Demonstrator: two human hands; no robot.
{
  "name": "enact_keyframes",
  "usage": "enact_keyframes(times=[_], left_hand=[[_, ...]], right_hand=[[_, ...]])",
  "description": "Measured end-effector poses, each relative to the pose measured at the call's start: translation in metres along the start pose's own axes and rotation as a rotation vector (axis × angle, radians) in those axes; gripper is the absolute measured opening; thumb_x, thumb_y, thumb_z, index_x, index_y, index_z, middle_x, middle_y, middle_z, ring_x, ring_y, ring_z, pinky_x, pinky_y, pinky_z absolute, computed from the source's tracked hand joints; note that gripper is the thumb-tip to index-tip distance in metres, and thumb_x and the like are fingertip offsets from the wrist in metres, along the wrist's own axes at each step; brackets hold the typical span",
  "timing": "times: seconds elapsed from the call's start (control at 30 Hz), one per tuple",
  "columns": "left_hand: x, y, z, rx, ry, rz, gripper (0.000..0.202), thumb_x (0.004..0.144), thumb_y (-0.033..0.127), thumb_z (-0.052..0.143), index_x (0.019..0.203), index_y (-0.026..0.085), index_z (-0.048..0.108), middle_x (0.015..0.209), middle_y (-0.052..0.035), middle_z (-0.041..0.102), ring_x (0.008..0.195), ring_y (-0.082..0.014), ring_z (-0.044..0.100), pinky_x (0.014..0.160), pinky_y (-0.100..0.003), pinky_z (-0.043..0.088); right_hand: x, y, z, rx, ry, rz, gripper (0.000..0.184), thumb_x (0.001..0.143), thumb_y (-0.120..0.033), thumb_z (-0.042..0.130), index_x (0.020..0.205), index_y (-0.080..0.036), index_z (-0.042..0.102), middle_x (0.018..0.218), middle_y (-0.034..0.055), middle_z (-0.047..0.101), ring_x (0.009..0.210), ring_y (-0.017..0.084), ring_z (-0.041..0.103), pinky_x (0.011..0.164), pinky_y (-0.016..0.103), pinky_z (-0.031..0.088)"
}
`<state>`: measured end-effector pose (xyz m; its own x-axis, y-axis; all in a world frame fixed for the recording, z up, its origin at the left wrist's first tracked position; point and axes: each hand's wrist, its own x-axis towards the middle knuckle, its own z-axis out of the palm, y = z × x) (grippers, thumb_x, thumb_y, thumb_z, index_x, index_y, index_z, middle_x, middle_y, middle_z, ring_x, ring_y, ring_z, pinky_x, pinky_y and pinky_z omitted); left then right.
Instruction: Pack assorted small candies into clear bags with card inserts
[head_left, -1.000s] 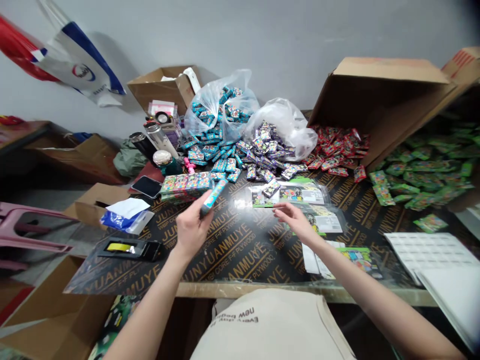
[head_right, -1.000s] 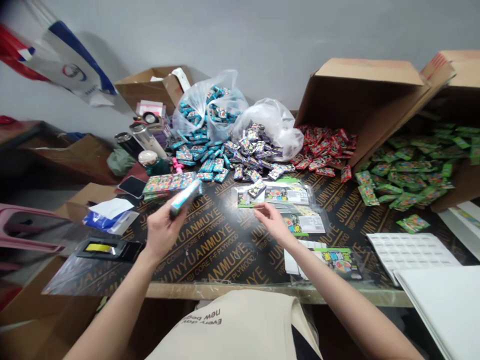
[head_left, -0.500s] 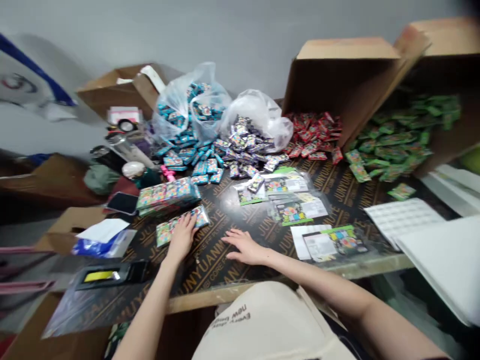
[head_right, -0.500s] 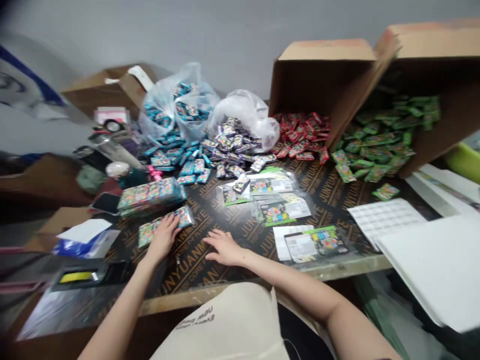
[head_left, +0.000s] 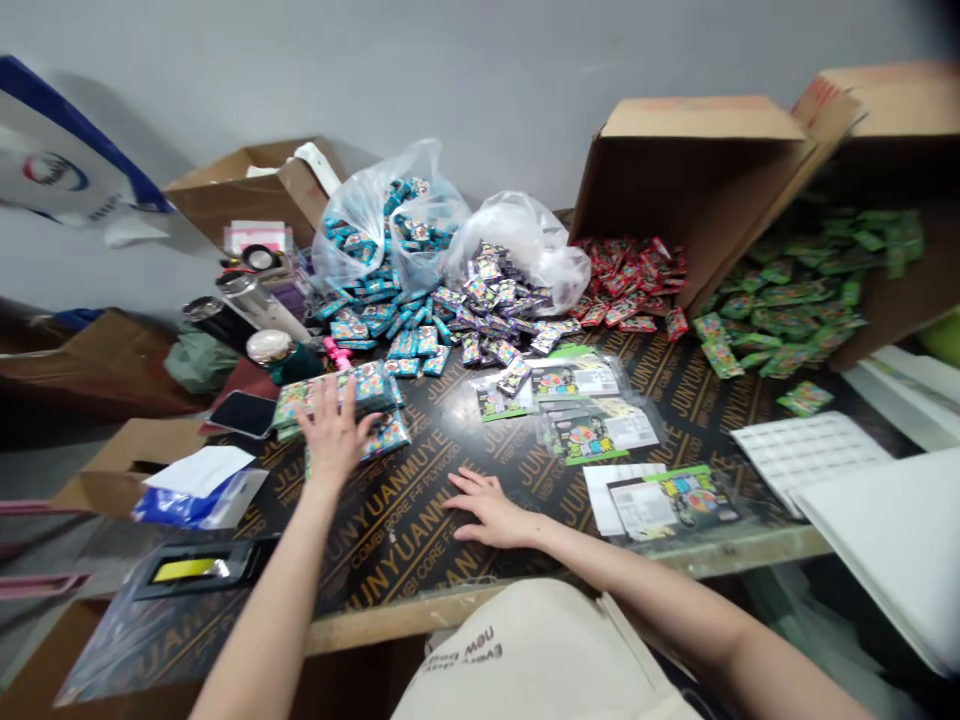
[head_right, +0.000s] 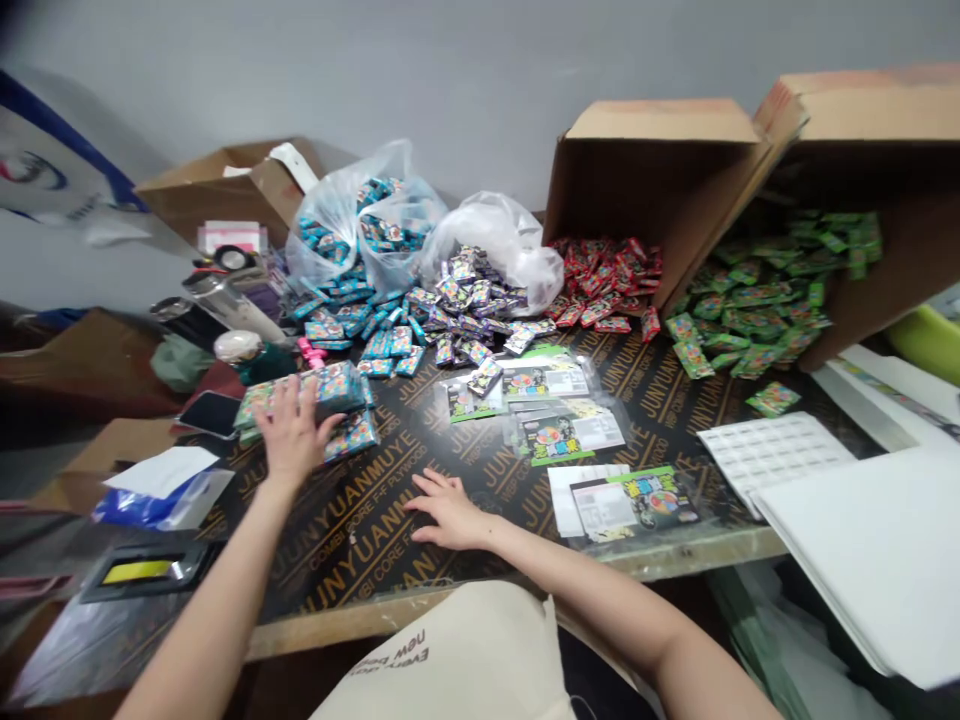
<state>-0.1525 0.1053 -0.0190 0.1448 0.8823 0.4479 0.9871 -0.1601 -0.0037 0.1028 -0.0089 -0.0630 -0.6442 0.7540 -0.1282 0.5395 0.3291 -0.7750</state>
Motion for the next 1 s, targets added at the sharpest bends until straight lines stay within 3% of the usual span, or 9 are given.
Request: enact_keyframes(times=[0.13, 0.3, 0.37, 0.47, 0.6, 0.7, 0.77, 0.87, 1.0], left_hand=[[0.025, -0.008, -0.002, 0.004, -0.081, -0.024, 0.05, 0.09, 0.039, 0.029, 0.134, 0.017, 0.033, 0.139, -0.0166, 0.033, 0.13, -0.0314, 0.023, 0.101, -0.059, 0.003], [0.022, -0.014, 0.005, 0.02, -0.025, -0.035, 0.057, 0.087, 0.045, 0.033, 0.134, 0.013, 0.033, 0.138, -0.0187, 0.034, 0.128, -0.0336, 0.025, 0.101, -0.058, 0.0], [0.021, -0.014, 0.002, 0.019, -0.031, -0.024, 0.059, 0.086, 0.047, 0.036, 0.134, 0.014, 0.032, 0.14, -0.0171, 0.031, 0.128, -0.0341, 0.023, 0.101, -0.058, 0.0], [0.019, -0.007, -0.003, -0.015, 0.031, -0.071, 0.061, 0.085, 0.045, 0.039, 0.136, 0.012, 0.029, 0.143, -0.02, 0.023, 0.13, -0.0345, 0.019, 0.102, -0.058, 0.001], [0.003, 0.028, -0.006, -0.136, 0.148, -0.156, 0.06, 0.084, 0.044, 0.041, 0.134, 0.011, 0.032, 0.141, -0.0199, 0.027, 0.131, -0.0295, 0.021, 0.105, -0.051, 0.009], [-0.024, 0.065, 0.0, -0.182, 0.029, -0.14, 0.053, 0.085, 0.043, 0.039, 0.131, 0.015, 0.038, 0.141, -0.017, 0.028, 0.131, -0.0278, 0.022, 0.105, -0.051, 0.012], [-0.043, 0.08, 0.009, -0.129, -0.065, -0.243, 0.057, 0.084, 0.045, 0.039, 0.133, 0.015, 0.035, 0.144, -0.0193, 0.02, 0.133, -0.0315, 0.015, 0.102, -0.058, 0.01], [-0.062, 0.076, 0.024, -0.063, -0.235, -0.391, 0.064, 0.083, 0.052, 0.037, 0.137, 0.018, 0.028, 0.145, -0.021, 0.013, 0.133, -0.0378, 0.007, 0.095, -0.067, 0.011], [-0.071, 0.045, 0.034, -0.105, -0.356, -0.37, 0.066, 0.082, 0.057, 0.031, 0.138, 0.024, 0.022, 0.147, -0.0176, 0.011, 0.133, -0.0394, 0.002, 0.091, -0.071, 0.013]], right_hand=[[-0.008, 0.014, -0.025, 0.005, 0.198, -0.013, 0.045, 0.08, -0.041, 0.054, 0.122, -0.026, 0.049, 0.14, 0.011, 0.034, 0.13, 0.022, 0.027, 0.101, 0.045, 0.022], [-0.036, 0.077, -0.116, -0.308, 0.588, 0.21, 0.05, 0.073, -0.037, 0.062, 0.12, -0.022, 0.051, 0.134, 0.0137, 0.038, 0.125, 0.027, 0.031, 0.098, 0.045, 0.025], [-0.05, 0.1, -0.154, -0.439, 0.542, 0.336, 0.069, 0.062, -0.042, 0.071, 0.124, -0.023, 0.046, 0.127, 0.0153, 0.042, 0.119, 0.032, 0.036, 0.093, 0.047, 0.027], [-0.066, 0.121, -0.188, -0.599, 0.282, 0.433, 0.085, 0.044, -0.051, 0.077, 0.118, -0.023, 0.047, 0.108, 0.013, 0.05, 0.103, 0.032, 0.045, 0.086, 0.047, 0.029], [-0.073, 0.135, -0.19, -0.662, 0.129, 0.46, 0.068, 0.037, -0.048, 0.078, 0.093, -0.019, 0.056, 0.097, 0.0108, 0.052, 0.097, 0.031, 0.045, 0.083, 0.042, 0.029], [-0.073, 0.145, -0.186, -0.478, 0.183, 0.438, 0.041, 0.042, -0.042, 0.077, 0.066, -0.017, 0.055, 0.076, 0.0044, 0.056, 0.082, 0.024, 0.05, 0.076, 0.034, 0.031], [-0.073, 0.151, -0.188, -0.385, 0.207, 0.406, 0.032, 0.052, -0.041, 0.071, 0.057, -0.016, 0.052, 0.06, 0.0, 0.054, 0.066, 0.017, 0.05, 0.069, 0.03, 0.032], [-0.072, 0.155, -0.195, -0.288, 0.266, 0.334, 0.03, 0.067, -0.043, 0.058, 0.055, -0.016, 0.052, 0.053, -0.0008, 0.052, 0.055, 0.012, 0.045, 0.059, 0.025, 0.032], [-0.07, 0.137, -0.209, -0.194, 0.413, 0.26, 0.035, 0.075, -0.046, 0.046, 0.06, -0.015, 0.054, 0.056, 0.0, 0.051, 0.054, 0.012, 0.043, 0.055, 0.024, 0.033]])
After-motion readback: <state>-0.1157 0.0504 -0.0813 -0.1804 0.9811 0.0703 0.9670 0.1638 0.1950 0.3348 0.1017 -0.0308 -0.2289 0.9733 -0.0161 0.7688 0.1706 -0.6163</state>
